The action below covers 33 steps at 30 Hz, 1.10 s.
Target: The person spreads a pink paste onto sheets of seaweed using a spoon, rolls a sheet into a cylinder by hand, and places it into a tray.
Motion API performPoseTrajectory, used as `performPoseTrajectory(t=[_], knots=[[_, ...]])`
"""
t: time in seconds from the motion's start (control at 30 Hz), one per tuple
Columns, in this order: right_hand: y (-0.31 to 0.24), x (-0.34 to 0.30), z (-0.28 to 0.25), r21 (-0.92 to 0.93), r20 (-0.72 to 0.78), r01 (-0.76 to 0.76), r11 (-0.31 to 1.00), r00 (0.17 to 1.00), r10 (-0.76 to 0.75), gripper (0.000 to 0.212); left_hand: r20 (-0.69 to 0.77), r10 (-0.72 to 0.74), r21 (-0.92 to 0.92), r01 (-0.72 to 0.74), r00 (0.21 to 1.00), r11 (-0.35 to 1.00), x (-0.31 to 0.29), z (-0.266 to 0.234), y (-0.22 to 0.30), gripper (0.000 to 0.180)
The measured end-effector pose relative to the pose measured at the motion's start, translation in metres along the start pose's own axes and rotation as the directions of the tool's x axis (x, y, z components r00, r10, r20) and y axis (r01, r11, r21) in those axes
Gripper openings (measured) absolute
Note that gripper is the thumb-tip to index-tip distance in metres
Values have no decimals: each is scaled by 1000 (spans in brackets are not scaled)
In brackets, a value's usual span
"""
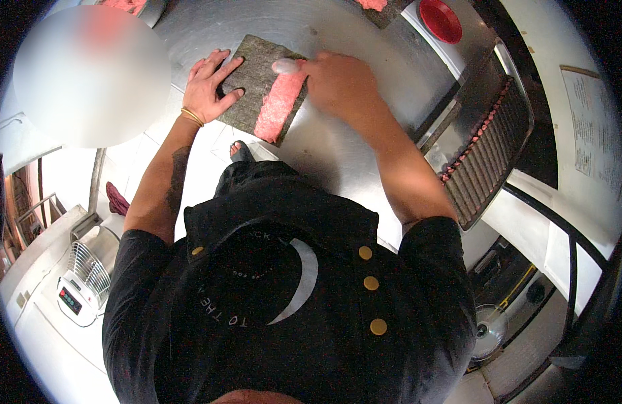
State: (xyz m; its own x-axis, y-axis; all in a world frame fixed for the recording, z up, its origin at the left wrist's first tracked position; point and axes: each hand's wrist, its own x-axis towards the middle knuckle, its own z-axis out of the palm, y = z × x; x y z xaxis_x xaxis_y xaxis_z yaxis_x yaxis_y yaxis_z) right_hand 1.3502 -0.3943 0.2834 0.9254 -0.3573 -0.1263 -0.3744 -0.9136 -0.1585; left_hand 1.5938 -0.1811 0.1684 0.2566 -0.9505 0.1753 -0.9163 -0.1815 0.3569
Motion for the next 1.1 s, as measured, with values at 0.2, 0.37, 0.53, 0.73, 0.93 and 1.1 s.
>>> performPoseTrajectory(t=[0.2,0.37,0.53,0.73,0.93,1.1], knots=[[44,11,-3,-20,-101,-97,995,990,95,30,-6,-6,13,6,1000,1000,0,0,0,69],[25,19,-7,13,-30,81,997,996,-80,29,-4,3,14,-3,1000,1000,2,2,-1,69],[56,26,7,4,-109,60,998,992,-59,27,-8,-11,9,11,1000,1000,2,-3,5,72],[37,16,7,90,-105,213,973,974,-203,29,5,-11,29,11,1000,1000,2,-3,3,73],[66,22,20,105,-197,183,977,967,-160,26,17,-19,25,19,1000,1000,4,-5,7,74],[56,19,15,170,-171,237,957,963,-208,23,6,-26,28,26,1000,999,3,-4,5,72]])
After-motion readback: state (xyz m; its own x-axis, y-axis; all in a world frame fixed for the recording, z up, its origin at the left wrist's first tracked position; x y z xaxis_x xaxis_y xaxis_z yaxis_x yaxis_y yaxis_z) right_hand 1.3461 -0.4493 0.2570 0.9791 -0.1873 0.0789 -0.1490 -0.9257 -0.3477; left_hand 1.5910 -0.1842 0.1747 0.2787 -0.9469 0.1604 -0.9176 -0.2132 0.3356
